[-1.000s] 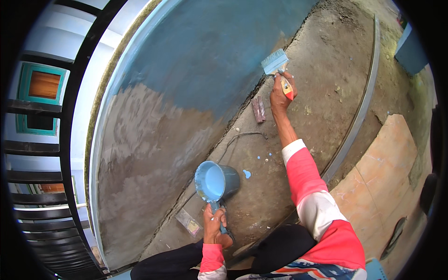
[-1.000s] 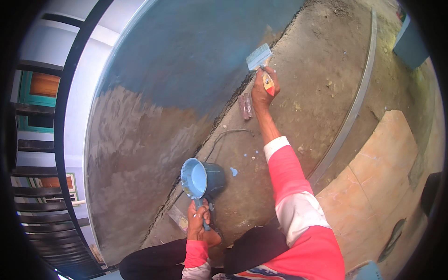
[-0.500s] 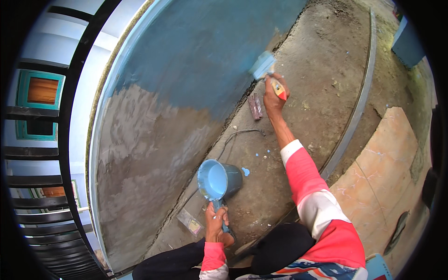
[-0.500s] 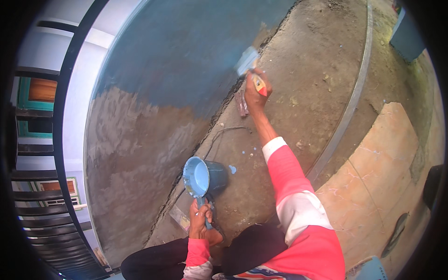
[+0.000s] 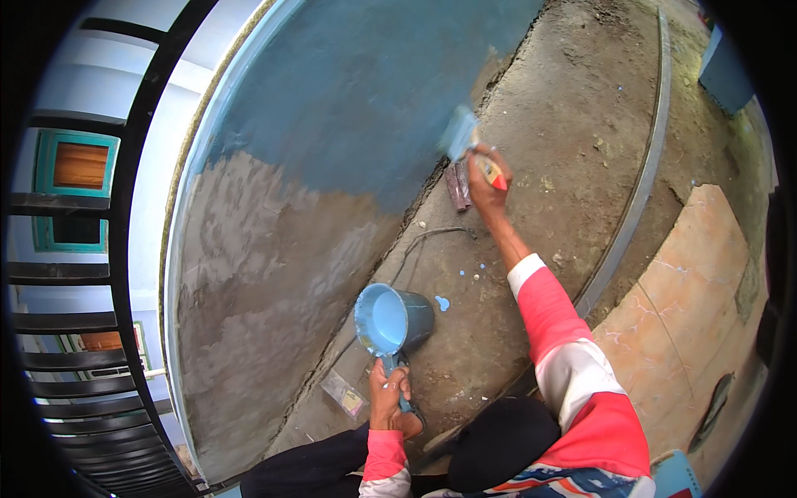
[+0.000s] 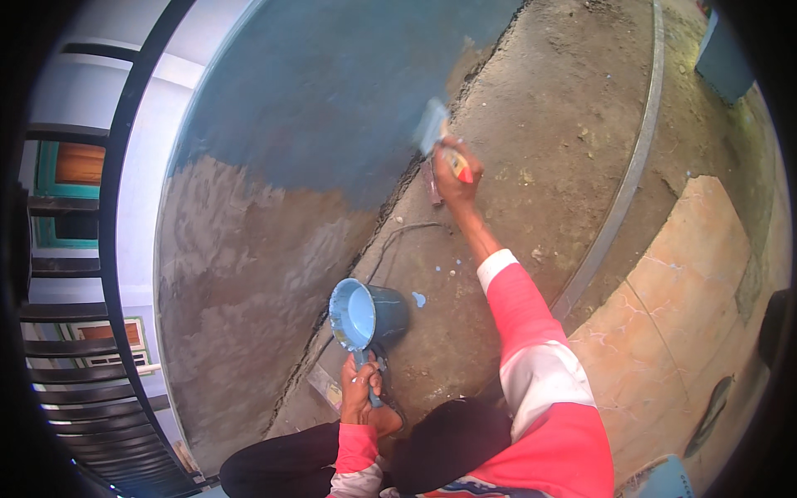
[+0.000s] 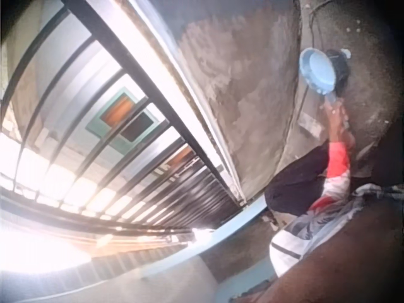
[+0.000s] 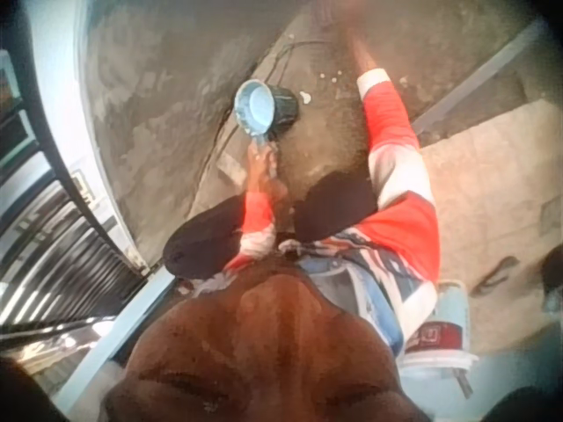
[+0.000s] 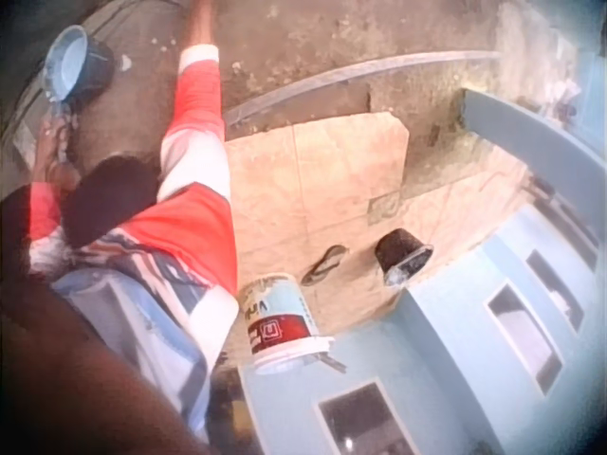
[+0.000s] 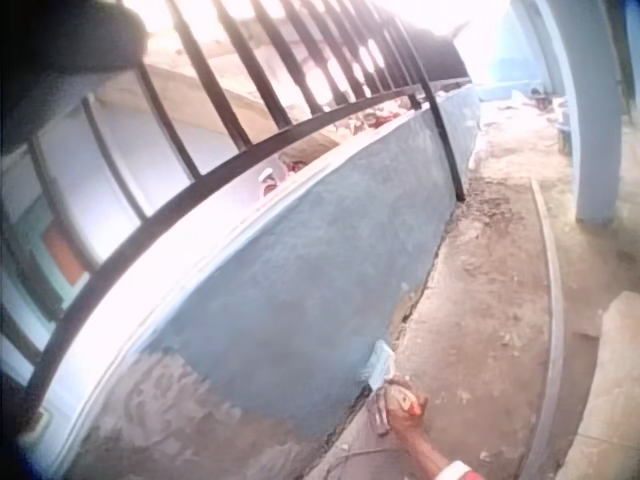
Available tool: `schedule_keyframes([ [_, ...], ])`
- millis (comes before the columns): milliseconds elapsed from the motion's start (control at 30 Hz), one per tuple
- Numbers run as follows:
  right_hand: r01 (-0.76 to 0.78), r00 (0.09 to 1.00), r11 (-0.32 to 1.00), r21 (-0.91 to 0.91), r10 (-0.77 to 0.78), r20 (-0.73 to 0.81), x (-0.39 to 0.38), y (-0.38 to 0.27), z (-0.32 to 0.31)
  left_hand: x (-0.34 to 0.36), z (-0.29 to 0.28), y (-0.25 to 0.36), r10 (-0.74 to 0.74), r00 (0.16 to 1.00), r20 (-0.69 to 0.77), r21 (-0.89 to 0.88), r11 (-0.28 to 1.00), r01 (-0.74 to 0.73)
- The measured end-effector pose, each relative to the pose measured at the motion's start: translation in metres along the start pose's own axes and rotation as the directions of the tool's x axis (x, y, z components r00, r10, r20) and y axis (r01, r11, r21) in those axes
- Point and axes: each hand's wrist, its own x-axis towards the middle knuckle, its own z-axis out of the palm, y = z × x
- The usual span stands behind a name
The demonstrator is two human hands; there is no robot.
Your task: The person sits on the ground and paints a curved concrete wall with light blue paint using a brush and a small container. They repeatedly dip the brush into the container and apply paint along the wall's surface.
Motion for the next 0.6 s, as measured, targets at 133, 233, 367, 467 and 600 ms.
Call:
schedule_keyframes([
  [133, 0.102, 0.994, 0.991, -0.088, -0.106, -0.036, -0.015, 0.004, 0.007, 0.002, -0.001, -0.004, 0.008, 1.000, 0.018, 0.001, 1.000, -0.008],
  [233, 0.116, 0.928, 0.993, 0.030, -0.119, 0.354, -0.098, -0.006, 0.000, 0.001, 0.001, 0.000, -0.016, 1.000, 0.015, 0.006, 1.000, 0.015],
  [367, -0.133, 0.867, 0.988, 0.074, 0.080, 0.493, -0.122, -0.011, -0.023, 0.005, -0.003, -0.002, -0.007, 1.000, 0.008, 0.000, 1.000, 0.007],
  [467, -0.428, 0.845, 0.893, 0.144, 0.338, 0.414, -0.073, -0.009, -0.036, 0.003, 0.005, 0.001, 0.002, 0.999, -0.044, -0.012, 1.000, -0.003],
  [600, -0.269, 0.945, 0.949, 0.163, 0.227, 0.234, 0.021, 0.025, -0.038, 0.005, 0.014, 0.006, 0.025, 0.999, -0.036, -0.008, 1.000, -0.025],
])
